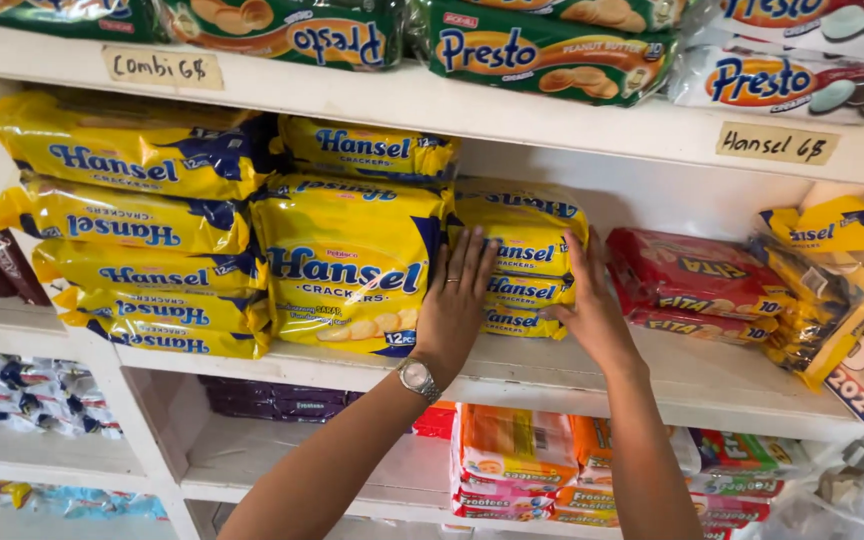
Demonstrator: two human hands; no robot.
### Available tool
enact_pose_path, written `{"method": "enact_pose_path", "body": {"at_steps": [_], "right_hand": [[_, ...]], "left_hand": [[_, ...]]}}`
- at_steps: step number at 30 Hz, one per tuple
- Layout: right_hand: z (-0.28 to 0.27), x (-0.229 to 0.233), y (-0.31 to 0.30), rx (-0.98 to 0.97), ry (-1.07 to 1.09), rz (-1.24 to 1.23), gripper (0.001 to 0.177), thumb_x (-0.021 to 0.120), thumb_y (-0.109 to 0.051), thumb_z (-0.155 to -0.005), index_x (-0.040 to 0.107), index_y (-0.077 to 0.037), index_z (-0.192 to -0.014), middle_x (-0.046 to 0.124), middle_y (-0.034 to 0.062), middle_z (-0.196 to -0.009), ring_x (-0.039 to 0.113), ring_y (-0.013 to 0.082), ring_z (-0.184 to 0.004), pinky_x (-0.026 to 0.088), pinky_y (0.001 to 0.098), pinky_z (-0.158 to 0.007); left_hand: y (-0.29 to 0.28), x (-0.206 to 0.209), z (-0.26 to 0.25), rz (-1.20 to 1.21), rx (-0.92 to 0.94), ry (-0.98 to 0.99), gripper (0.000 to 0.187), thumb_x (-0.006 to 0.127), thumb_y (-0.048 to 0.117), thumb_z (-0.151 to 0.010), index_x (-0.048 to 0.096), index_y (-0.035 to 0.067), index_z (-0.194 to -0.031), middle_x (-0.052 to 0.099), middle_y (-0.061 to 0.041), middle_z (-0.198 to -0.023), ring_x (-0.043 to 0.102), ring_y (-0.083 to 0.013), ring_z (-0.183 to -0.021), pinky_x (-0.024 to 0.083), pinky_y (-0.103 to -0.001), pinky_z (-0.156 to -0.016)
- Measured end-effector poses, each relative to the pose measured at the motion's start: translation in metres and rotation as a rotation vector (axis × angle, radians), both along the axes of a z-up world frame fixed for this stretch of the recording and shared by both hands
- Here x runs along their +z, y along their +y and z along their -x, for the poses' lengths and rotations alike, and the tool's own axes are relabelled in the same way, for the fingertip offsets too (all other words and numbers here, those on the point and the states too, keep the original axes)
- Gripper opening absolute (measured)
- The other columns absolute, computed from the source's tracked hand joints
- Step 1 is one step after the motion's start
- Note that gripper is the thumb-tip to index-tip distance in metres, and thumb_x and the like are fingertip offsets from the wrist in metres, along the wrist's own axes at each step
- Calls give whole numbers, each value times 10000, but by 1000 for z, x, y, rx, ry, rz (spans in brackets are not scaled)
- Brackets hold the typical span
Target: The recorder is taking multipacks of crackers from cardboard boxes on the floor and organizing them onto grocery store shelves.
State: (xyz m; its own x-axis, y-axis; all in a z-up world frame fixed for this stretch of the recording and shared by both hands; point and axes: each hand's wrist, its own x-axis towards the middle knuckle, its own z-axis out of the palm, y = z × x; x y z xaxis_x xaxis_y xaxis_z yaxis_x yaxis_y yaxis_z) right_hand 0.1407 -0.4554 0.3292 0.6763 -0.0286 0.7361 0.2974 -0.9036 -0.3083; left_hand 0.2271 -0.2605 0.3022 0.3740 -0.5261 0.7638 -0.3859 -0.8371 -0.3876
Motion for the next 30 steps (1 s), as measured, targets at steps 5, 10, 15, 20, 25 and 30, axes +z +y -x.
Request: {"method": "enact_pose_path", "body": {"at_steps": [5, 10, 15, 20, 25, 30], "right_hand": [[-4, 2, -4, -19, 27, -10, 1178, 874, 1, -630, 235, -235, -1592, 74, 182, -1713, 189, 374, -1560, 359, 440, -1199], [11, -5, -7, 42, -70, 20, 1180, 880, 23, -670, 206, -200, -1612, 118, 185, -1688, 191, 407, -1557, 338, 483, -1211], [5, -8, -8, 12, 20, -87, 1055, 801, 46, -727, 276, -230, -1599, 161, 162, -1723, 244, 354, -1572, 484, 401, -1120], [38, -21, 38, -84, -169, 22, 939, 799, 39, -799, 332, -147, -1592, 273, 198, -1666, 336, 390, -1525, 405, 453, -1192], [54, -270, 106, 139, -652, -577, 173, 594, -89, -1079, 557, -9, -1228, 652, 135, -1205, 645, 244, -1052, 567, 422, -959], [110, -585, 233, 771, 333, -229, 306, 517, -211, -1072, 560, -5, -1295, 601, 186, -1252, 582, 364, -1152, 455, 483, -973]], "left_hand": [[-7, 0, 2, -2, -11, 78, 744, 433, 294, -996, 155, 37, -1637, 141, -189, -1701, 143, -329, -1572, 108, -467, -1256], [-5, -7, 7, -2, 13, -46, 694, 402, 269, -1030, 182, 22, -1640, 158, -169, -1709, 153, -303, -1580, 105, -455, -1276], [-12, -3, -9, 142, -185, 60, 682, 410, 252, -1026, 226, -19, -1624, 191, -196, -1702, 165, -322, -1586, 117, -434, -1295], [17, -8, 38, 211, -267, 69, 612, 481, 206, -979, 381, -6, -1545, 395, -186, -1570, 358, -333, -1465, 254, -458, -1232], [144, -101, 123, 534, -868, 338, 472, 657, 98, -923, 593, 44, -1388, 676, -103, -1204, 637, -301, -1080, 523, -430, -907], [276, -375, 156, 979, -240, 692, 270, 734, 67, -803, 733, 179, -1049, 733, -94, -920, 712, -330, -840, 572, -417, -703]]}}
